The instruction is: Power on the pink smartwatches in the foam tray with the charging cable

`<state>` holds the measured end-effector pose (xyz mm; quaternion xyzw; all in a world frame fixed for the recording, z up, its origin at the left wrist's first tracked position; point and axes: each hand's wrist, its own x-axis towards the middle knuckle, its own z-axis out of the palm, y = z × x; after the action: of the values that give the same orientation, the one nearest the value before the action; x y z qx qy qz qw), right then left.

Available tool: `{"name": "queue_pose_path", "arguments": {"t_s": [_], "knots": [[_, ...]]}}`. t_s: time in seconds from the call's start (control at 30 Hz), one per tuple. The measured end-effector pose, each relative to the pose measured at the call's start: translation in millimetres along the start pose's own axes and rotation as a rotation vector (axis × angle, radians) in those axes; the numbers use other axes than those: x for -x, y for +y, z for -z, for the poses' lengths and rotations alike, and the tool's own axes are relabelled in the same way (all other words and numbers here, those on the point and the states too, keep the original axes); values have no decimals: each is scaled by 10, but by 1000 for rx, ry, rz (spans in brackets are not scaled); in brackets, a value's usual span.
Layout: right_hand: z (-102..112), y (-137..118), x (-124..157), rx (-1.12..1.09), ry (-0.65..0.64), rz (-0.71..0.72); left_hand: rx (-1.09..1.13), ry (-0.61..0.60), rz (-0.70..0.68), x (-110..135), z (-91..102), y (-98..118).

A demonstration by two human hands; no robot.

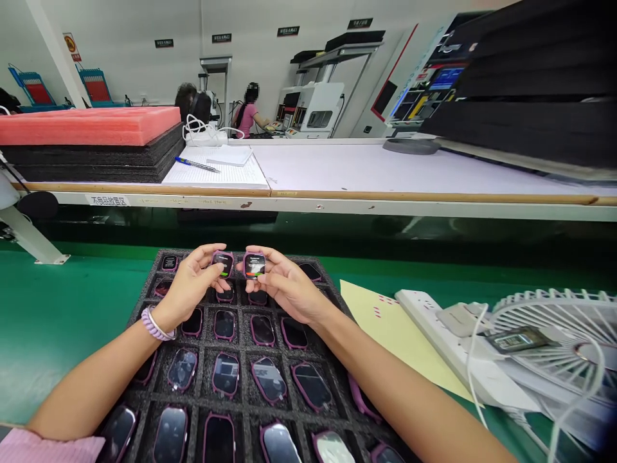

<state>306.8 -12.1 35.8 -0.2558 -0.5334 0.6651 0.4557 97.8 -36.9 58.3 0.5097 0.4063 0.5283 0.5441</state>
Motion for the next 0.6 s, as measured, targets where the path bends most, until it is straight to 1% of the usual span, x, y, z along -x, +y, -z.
{"name": "queue_pose_path", "arguments": {"t_s": [0.2, 0.27, 0.33, 0.4, 0.43, 0.47, 0.53, 0.57, 0.6], "knots": [[11, 22, 10, -24, -34, -17, 19, -22, -2, -9, 22, 17], [12, 39, -1, -7, -50, -8, 15, -30, -3, 19, 3, 67], [2, 41, -3, 22, -65, 3, 60, -63, -6, 122, -41, 164], [-34, 7, 37, 81, -65, 23, 163, -183, -2, 318, -99, 296], [-63, -29, 80, 130, -60, 43, 212, -288, 9, 442, -128, 365], [-100, -79, 139, 191, -55, 70, 263, -431, 53, 572, -151, 430], [-189, -212, 299, 341, -60, 160, 361, -634, 128, 812, -173, 534], [-239, -287, 392, 413, -59, 219, 388, -697, 171, 907, -168, 570], [-290, -360, 486, 471, -47, 304, 396, -714, 210, 979, -154, 593]]}}
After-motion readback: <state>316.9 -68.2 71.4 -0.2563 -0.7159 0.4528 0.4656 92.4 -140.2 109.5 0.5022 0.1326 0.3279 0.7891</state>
